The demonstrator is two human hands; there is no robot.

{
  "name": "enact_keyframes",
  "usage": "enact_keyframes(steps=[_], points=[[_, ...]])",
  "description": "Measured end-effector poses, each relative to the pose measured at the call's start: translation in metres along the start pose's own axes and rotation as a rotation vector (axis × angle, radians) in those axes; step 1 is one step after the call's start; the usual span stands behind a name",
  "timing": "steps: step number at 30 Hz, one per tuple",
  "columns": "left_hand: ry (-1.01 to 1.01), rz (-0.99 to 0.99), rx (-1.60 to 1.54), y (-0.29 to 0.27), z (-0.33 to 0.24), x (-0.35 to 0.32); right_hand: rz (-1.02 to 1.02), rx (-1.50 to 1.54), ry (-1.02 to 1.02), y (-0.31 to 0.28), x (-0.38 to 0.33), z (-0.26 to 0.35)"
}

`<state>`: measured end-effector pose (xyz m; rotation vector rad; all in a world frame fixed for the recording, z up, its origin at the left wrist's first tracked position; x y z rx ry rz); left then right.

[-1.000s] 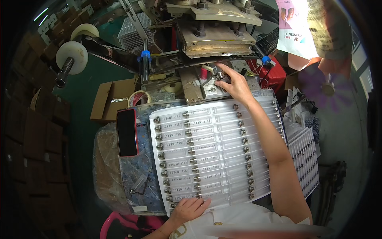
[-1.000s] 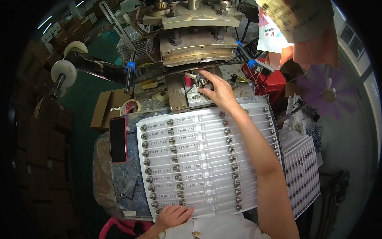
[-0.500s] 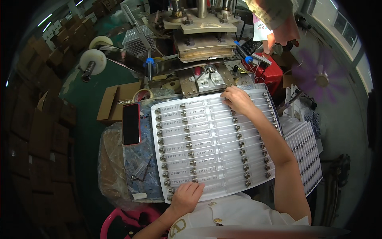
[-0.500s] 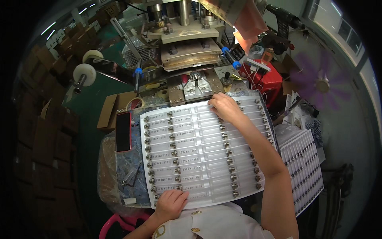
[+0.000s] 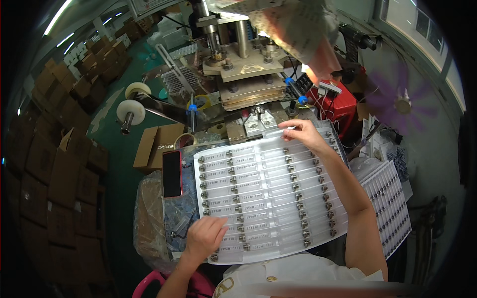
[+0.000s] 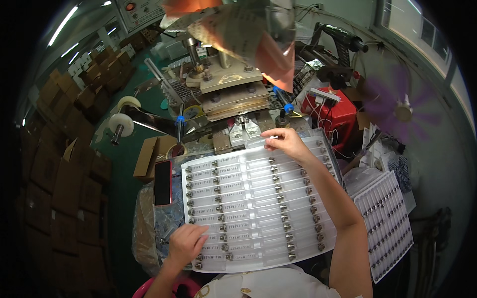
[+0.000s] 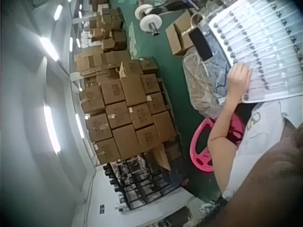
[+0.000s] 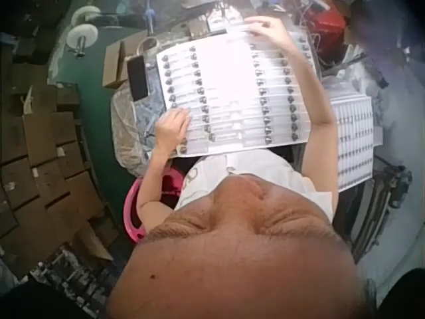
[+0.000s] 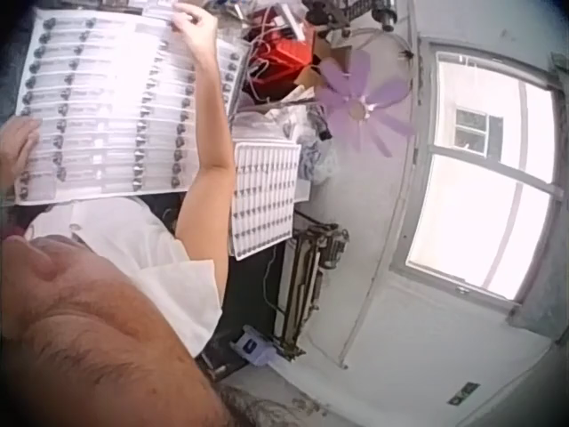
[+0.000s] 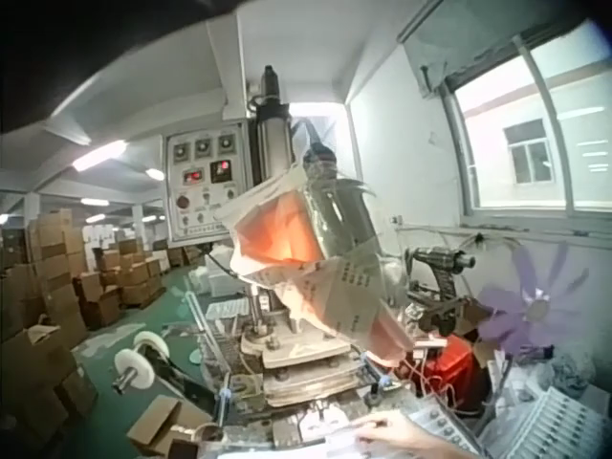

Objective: Assembling electronic components into a tray at a factory station.

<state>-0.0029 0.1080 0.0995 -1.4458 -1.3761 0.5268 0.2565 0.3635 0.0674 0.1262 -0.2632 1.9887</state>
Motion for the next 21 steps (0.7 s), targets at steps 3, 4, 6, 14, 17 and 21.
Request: enact_keyframes(steps=[3, 4, 6, 14, 17, 21], points=[[0.140, -0.084, 0.009, 0.017, 0.007, 0.069, -0.017, -0.038, -0.077, -0.017, -0.016, 0.013], [0.196, -0.128, 0.012, 0.024, 0.008, 0.096, -0.030, -0.073, -0.051, -0.024, -0.021, 0.015], [0.255, -0.174, 0.131, 0.034, 0.007, 0.151, -0.096, -0.168, -0.041, -0.031, -0.029, 0.027], [0.277, -0.220, 0.606, 0.097, 0.021, 0.290, -0.290, -0.270, -0.041, -0.042, -0.013, 0.021], [0.380, -0.378, 0.222, 0.061, -0.015, 0.240, -0.411, -0.575, -0.148, -0.034, 0.005, 0.031], [0.244, 0.017, -0.356, 0.054, -0.028, 0.104, -0.322, -0.914, -0.686, 0.037, 0.028, 0.063]])
Point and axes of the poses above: each hand's wrist, its own x-axis towards the middle knuckle, its own y-axis out of the palm, z = x × y, the point moved 7 cm from there along x, towards the middle knuckle, and after that the axes turned 8 degrees about -y, right-handed, at the moved point
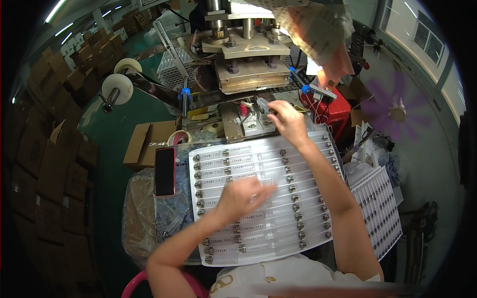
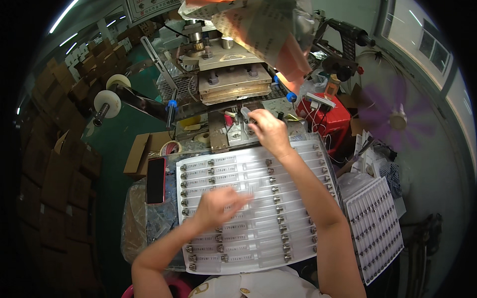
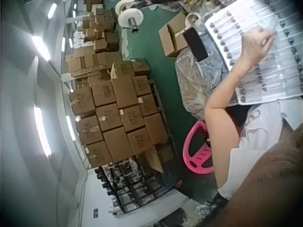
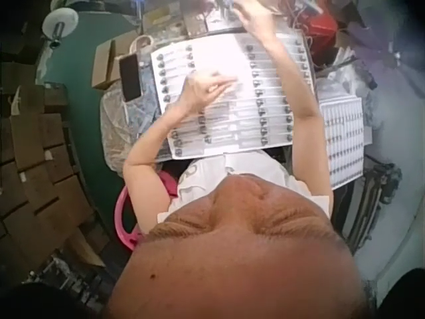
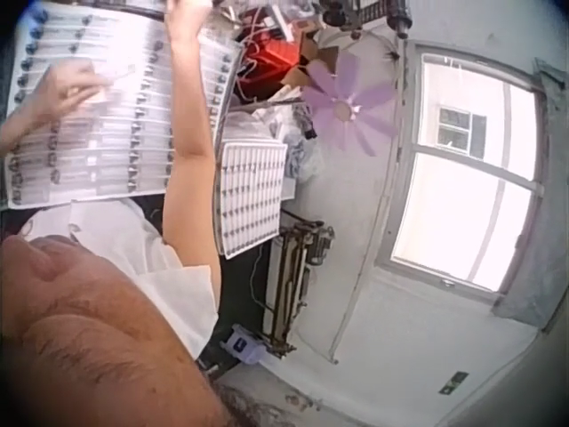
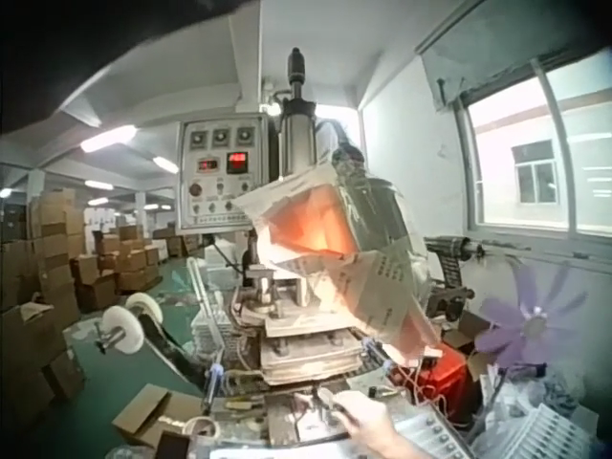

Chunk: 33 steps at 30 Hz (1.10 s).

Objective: Assembling electronic components into a tray at a factory station.

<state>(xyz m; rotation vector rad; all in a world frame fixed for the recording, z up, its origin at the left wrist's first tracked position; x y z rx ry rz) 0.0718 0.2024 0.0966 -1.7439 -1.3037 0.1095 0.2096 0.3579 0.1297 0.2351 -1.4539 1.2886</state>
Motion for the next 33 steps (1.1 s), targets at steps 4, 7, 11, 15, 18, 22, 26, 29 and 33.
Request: enact_keyframes(steps=[4, 7, 11, 15, 18, 22, 26, 29, 33], points=[[0.002, 0.177, -0.063, 0.007, -0.055, -0.111, 0.097, -0.152, -0.099, 0.031, 0.000, 0.002], [-0.017, 0.110, -0.001, 0.005, -0.055, -0.145, 0.127, -0.074, 0.077, 0.047, 0.006, -0.012], [0.104, 0.172, 0.166, 0.019, -0.053, -0.162, 0.178, 0.076, 0.316, 0.062, -0.002, -0.038], [0.093, 0.137, 0.232, 0.028, -0.051, -0.171, 0.209, 0.103, 0.350, 0.063, -0.007, -0.041], [0.055, 0.034, 0.252, 0.022, -0.051, -0.177, 0.179, 0.137, 0.348, 0.065, -0.009, -0.044], [-0.010, 0.036, 0.261, 0.020, -0.047, -0.177, 0.218, 0.144, 0.421, 0.063, -0.007, -0.044], [0.002, 0.077, 0.284, 0.024, -0.046, -0.180, 0.219, 0.167, 0.285, 0.067, -0.007, -0.047], [-0.004, 0.074, 0.257, 0.025, -0.044, -0.182, 0.255, 0.184, 0.305, 0.066, -0.006, -0.046], [-0.015, 0.075, 0.264, 0.026, -0.043, -0.181, 0.277, 0.170, 0.304, 0.065, -0.005, -0.046]])
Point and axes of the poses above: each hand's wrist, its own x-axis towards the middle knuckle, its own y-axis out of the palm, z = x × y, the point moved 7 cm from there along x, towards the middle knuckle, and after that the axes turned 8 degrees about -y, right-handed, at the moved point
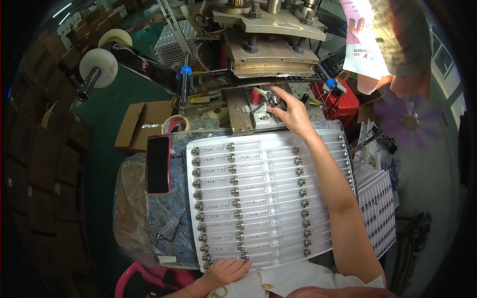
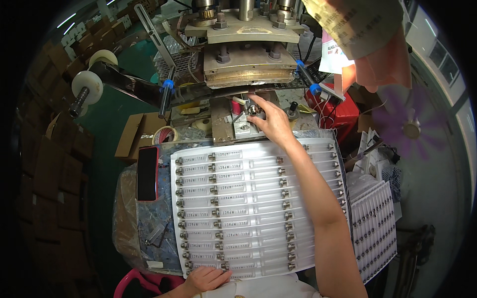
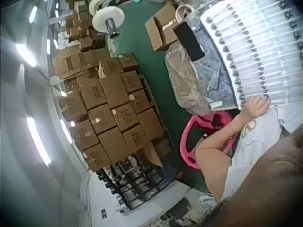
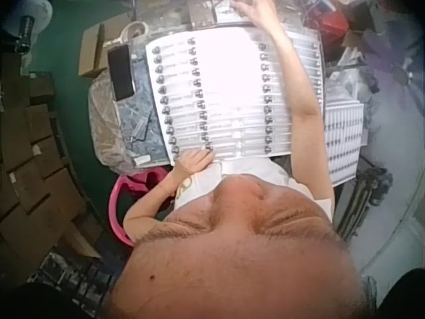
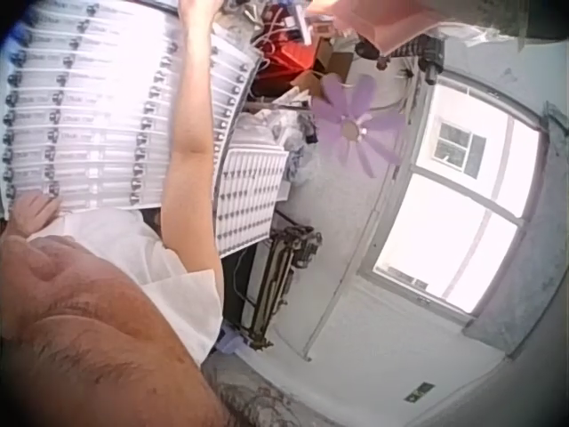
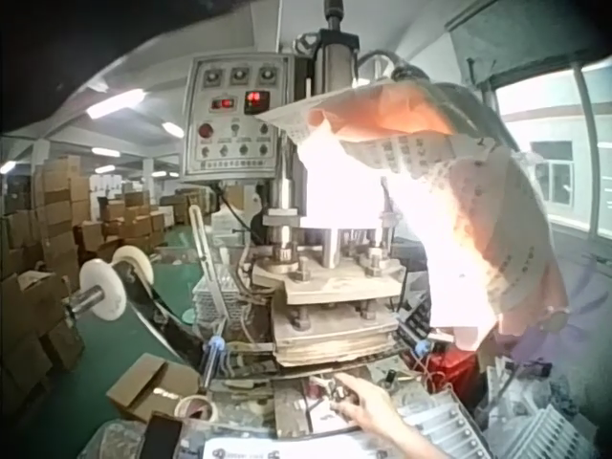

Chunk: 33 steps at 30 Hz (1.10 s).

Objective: Assembling electronic components into a tray at a factory station.

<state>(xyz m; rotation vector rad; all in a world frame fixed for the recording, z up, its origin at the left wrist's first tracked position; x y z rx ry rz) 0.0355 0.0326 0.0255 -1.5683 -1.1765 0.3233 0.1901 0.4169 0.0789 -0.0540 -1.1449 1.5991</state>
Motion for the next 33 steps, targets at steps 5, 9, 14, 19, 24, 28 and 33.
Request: enact_keyframes(steps=[5, 9, 14, 19, 24, 28, 33], points=[[0.004, 0.015, -0.009, -0.0002, 0.0013, -0.0002, 0.014, 0.002, 0.009, -0.0004, 0.0013, 0.0025], [0.006, 0.013, -0.011, -0.0010, 0.0019, 0.0000, 0.027, 0.023, 0.027, 0.0000, 0.0025, 0.0015], [0.022, 0.011, 0.004, -0.0016, 0.0015, 0.0014, 0.010, -0.010, 0.024, -0.0012, 0.0011, 0.0034], [0.015, 0.012, 0.004, -0.0005, 0.0006, 0.0010, 0.024, 0.019, 0.013, -0.0004, 0.0021, -0.0007], [0.021, 0.004, 0.009, -0.0010, 0.0009, 0.0014, 0.024, 0.003, 0.033, -0.0004, 0.0020, -0.0003], [0.007, -0.002, -0.009, -0.0019, 0.0014, 0.0018, 0.028, 0.020, 0.025, -0.0005, 0.0026, 0.0002], [-0.014, 0.030, -0.037, -0.0013, 0.0006, -0.0005, 0.015, -0.007, 0.015, -0.0011, 0.0016, 0.0021]])
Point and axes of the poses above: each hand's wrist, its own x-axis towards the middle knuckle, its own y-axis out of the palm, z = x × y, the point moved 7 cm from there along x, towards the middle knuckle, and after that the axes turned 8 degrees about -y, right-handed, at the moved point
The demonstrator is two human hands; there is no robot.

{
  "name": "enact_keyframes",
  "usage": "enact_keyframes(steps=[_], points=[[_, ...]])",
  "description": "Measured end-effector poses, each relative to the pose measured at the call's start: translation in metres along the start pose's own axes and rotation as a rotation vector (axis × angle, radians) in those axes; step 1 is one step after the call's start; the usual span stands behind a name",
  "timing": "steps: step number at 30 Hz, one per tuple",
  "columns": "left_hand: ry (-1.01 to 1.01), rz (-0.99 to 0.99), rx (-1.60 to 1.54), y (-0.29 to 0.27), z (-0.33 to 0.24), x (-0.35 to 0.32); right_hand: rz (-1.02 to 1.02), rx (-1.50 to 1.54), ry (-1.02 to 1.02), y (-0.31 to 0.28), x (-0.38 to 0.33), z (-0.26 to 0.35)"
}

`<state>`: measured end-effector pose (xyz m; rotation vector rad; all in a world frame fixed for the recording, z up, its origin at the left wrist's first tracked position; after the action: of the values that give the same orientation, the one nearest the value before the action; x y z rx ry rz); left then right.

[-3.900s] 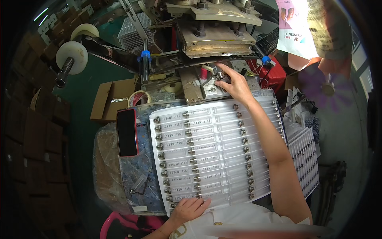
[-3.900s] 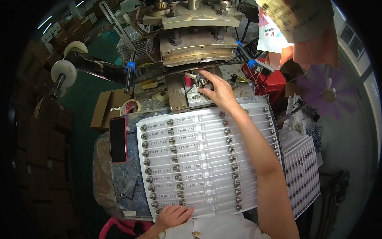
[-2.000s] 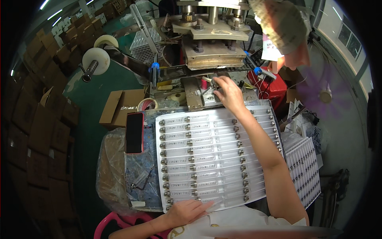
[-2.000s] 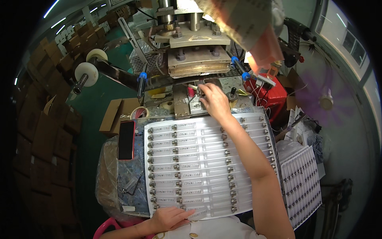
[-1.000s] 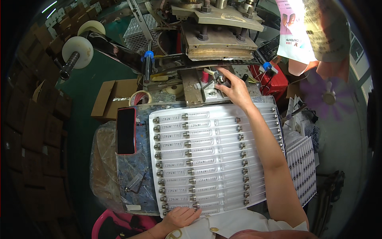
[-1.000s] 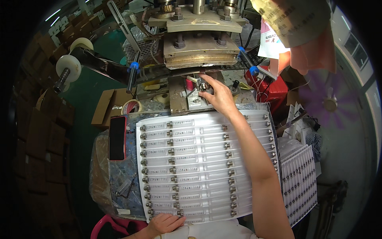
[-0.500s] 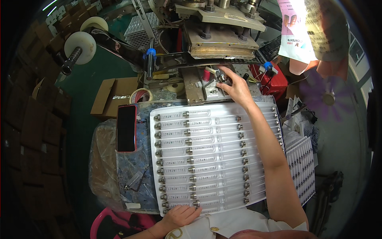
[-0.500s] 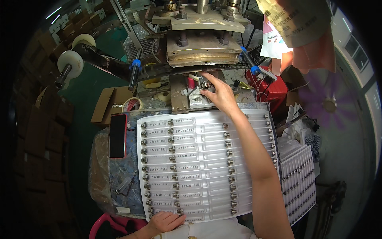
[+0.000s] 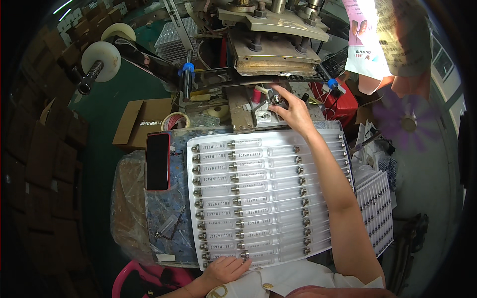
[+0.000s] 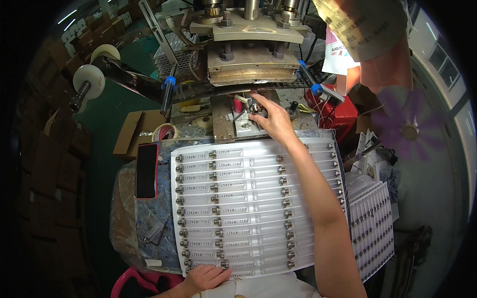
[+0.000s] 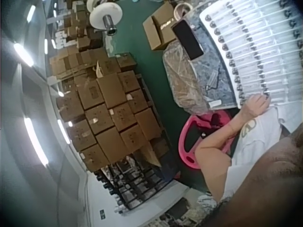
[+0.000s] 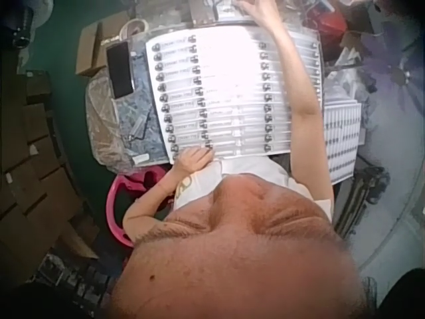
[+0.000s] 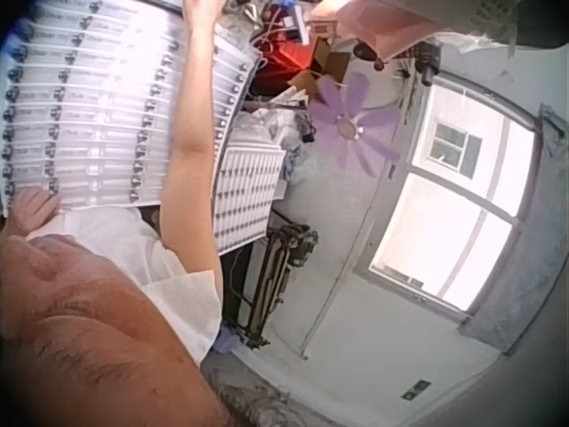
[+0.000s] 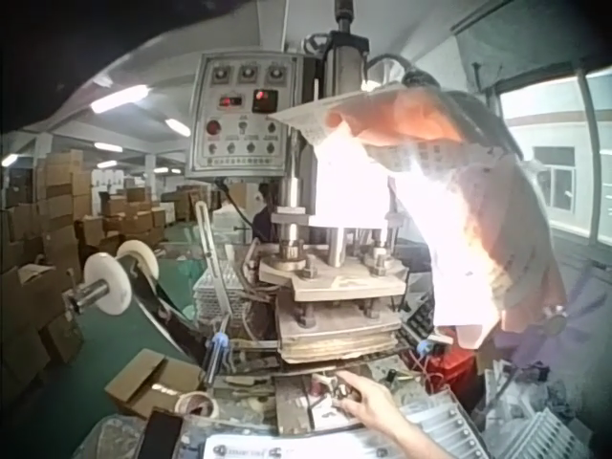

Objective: Assembling electronic components into a tray at a factory station.

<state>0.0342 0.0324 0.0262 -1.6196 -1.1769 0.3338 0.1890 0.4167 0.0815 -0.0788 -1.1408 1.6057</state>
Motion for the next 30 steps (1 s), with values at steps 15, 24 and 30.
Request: enact_keyframes(steps=[15, 24, 30], points=[[0.028, -0.035, 0.024, -0.007, -0.001, 0.008, -0.025, 0.111, 0.040, -0.041, -0.061, -0.002], [0.055, -0.031, 0.046, -0.003, -0.005, 0.004, -0.102, -0.064, -0.123, -0.035, -0.035, 0.018], [0.046, -0.059, 0.012, 0.000, -0.001, -0.003, 0.060, -0.059, -0.010, -0.006, -0.002, 0.001]])
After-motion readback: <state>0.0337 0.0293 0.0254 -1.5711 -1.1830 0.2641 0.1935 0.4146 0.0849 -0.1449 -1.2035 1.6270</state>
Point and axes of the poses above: each hand's wrist, its own x-axis towards the middle knuckle, its own y-axis out of the palm, z = x × y, the point moved 7 cm from there along x, towards the middle knuckle, and after that the axes turned 8 degrees about -y, right-handed, at the moved point
